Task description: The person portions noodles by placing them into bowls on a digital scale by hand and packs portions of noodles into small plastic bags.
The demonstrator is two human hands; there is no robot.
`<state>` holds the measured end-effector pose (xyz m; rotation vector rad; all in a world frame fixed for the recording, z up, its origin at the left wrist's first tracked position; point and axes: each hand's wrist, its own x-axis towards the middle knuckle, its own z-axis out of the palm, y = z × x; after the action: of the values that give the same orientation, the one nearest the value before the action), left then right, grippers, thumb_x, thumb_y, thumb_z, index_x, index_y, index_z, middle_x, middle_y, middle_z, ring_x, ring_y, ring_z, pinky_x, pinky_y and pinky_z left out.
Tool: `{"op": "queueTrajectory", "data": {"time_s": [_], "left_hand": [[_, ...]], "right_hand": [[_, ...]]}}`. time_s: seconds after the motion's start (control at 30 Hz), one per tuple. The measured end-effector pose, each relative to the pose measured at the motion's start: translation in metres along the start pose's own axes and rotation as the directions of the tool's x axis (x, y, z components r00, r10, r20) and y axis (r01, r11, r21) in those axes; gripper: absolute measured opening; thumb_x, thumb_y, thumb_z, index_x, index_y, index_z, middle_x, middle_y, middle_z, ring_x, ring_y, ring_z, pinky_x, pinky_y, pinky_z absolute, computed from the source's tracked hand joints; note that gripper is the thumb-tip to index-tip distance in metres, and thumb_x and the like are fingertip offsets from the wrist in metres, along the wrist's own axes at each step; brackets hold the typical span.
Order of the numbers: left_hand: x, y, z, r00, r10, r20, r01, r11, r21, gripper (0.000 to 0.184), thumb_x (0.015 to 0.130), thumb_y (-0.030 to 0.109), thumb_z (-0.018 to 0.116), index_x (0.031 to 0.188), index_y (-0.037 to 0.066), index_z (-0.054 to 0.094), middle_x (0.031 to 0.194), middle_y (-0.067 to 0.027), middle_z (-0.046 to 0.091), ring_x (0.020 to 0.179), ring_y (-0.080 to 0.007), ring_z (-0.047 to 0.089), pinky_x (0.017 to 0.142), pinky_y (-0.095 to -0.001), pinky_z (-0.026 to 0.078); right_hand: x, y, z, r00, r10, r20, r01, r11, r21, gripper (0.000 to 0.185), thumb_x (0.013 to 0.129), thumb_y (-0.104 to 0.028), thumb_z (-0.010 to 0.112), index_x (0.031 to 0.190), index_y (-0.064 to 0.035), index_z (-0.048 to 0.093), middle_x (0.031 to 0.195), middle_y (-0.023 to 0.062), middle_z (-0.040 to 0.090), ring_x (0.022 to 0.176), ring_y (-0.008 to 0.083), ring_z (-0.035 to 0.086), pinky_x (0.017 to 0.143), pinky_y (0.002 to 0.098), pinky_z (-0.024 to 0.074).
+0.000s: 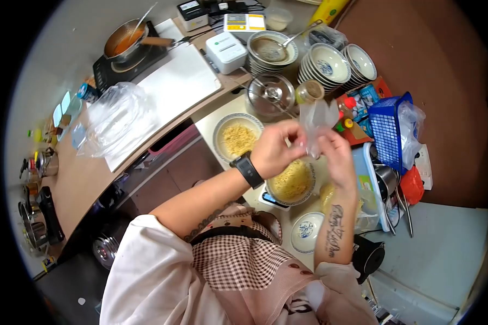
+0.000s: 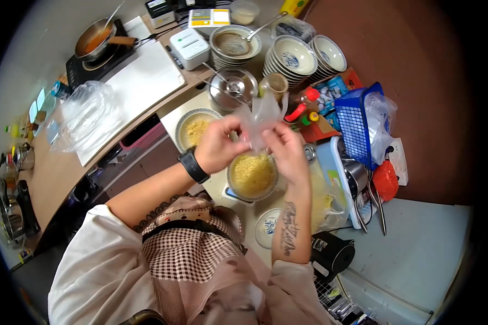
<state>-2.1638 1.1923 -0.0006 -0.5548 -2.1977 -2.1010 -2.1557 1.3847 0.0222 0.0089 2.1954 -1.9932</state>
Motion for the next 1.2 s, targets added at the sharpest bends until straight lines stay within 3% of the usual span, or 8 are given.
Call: {"op": "queueTrajectory", "data": {"time_s": [0.07,0.47,0.6,0.7,0.9,1.0,1.1,1.2], "left_hand": [[-0.029,-0.007,-0.019,0.999,-0.041,0.015,0.041,0.999,0.009,0.033,0.077,0.014,0.081,0.073,0.003,0.05,0.07,-0.0132,0.054,0.061,-0.0258,0.052,0.061,-0.0324,0.046],[-0.189,-0.082,-0.202,0.908,0.182,0.377,-0.335,0.857,0.393,0.04,0.078,0.024,0.08,0.063,0.008,0.046,0.066,-0.0097,0.051,0.064,-0.0323,0.053,0.061,-0.0444,0.043],[-0.164,-0.034,-0.225,0.994,-0.109,0.001,0.101,0.922,0.374,0.045,0.075,0.042,0.083,0.077,0.007,0.055,0.073,-0.0119,0.055,0.067,-0.0329,0.058,0.062,-0.0427,0.047],[-0.14,-0.014,-0.187,0.981,0.151,0.122,-0.184,0.922,0.34,0.055,0.074,0.05,0.081,0.095,0.005,0.056,0.084,-0.0118,0.06,0.075,-0.0341,0.061,0.065,-0.0436,0.048],[-0.146,-0.06,-0.197,0.901,-0.433,-0.019,0.429,0.897,-0.103,0.015,0.093,0.014,0.069,0.089,-0.001,0.069,0.074,-0.0019,0.066,0.068,-0.0075,0.056,0.065,-0.0261,0.049],[-0.147,-0.064,-0.185,0.891,-0.453,0.039,0.449,0.864,-0.228,0.016,0.095,0.013,0.067,0.097,-0.002,0.07,0.077,-0.0016,0.068,0.07,-0.0073,0.06,0.068,-0.0246,0.051],[-0.143,-0.052,-0.159,0.873,-0.46,0.165,0.488,0.835,-0.255,0.019,0.096,0.014,0.064,0.107,-0.001,0.071,0.082,-0.0045,0.071,0.074,-0.0089,0.063,0.07,-0.0258,0.053],[-0.147,-0.066,-0.136,0.856,-0.508,0.094,0.497,0.762,-0.415,0.018,0.102,0.012,0.057,0.107,-0.002,0.068,0.084,0.0007,0.065,0.075,-0.0075,0.059,0.071,-0.0243,0.051]], "right_hand": [[-0.005,0.017,0.042,0.999,-0.041,0.008,0.038,0.973,0.228,0.013,0.095,-0.012,0.066,0.102,-0.0012,0.068,0.09,0.0002,0.069,0.076,0.0059,0.059,0.072,0.0205,0.0461],[-0.024,0.031,0.173,0.853,0.093,-0.514,0.146,0.903,0.404,0.013,0.105,-0.018,0.054,0.097,-0.0075,0.053,0.082,-0.0005,0.058,0.072,0.0107,0.057,0.064,0.0271,0.0493],[-0.034,0.058,0.193,0.924,-0.082,-0.375,0.098,0.995,0.023,0.008,0.104,-0.015,0.053,0.102,-0.0068,0.054,0.08,-0.0015,0.057,0.067,0.0035,0.051,0.057,0.0209,0.0413],[-0.041,0.052,0.219,0.959,-0.045,-0.28,0.015,0.994,-0.106,0.006,0.102,-0.011,0.055,0.103,-0.0053,0.054,0.072,-0.0039,0.053,0.06,0.0019,0.045,0.05,0.0209,0.0339],[-0.056,0.038,0.187,0.984,0.053,-0.171,-0.135,0.847,-0.514,0.01,0.094,-0.009,0.065,0.099,-0.002,0.06,0.072,0.0024,0.06,0.056,0.0082,0.046,0.053,0.028,0.0384],[-0.064,0.027,0.184,0.864,-0.502,0.042,0.266,0.383,-0.885,0.011,0.091,-0.007,0.065,0.101,-0.0008,0.063,0.074,0.0083,0.063,0.06,0.0214,0.056,0.063,0.0348,0.0486],[-0.083,0.014,0.2,0.825,-0.565,0.007,0.477,0.689,-0.545,0.013,0.092,-0.009,0.062,0.101,0.0002,0.066,0.078,0.0134,0.067,0.072,0.0339,0.065,0.074,0.039,0.0529],[-0.089,0.051,0.202,0.962,0.189,0.197,0.026,0.656,-0.754,0.021,0.091,-0.013,0.06,0.103,0.0026,0.067,0.093,0.0188,0.071,0.087,0.0369,0.07,0.079,0.0399,0.0554]]}}
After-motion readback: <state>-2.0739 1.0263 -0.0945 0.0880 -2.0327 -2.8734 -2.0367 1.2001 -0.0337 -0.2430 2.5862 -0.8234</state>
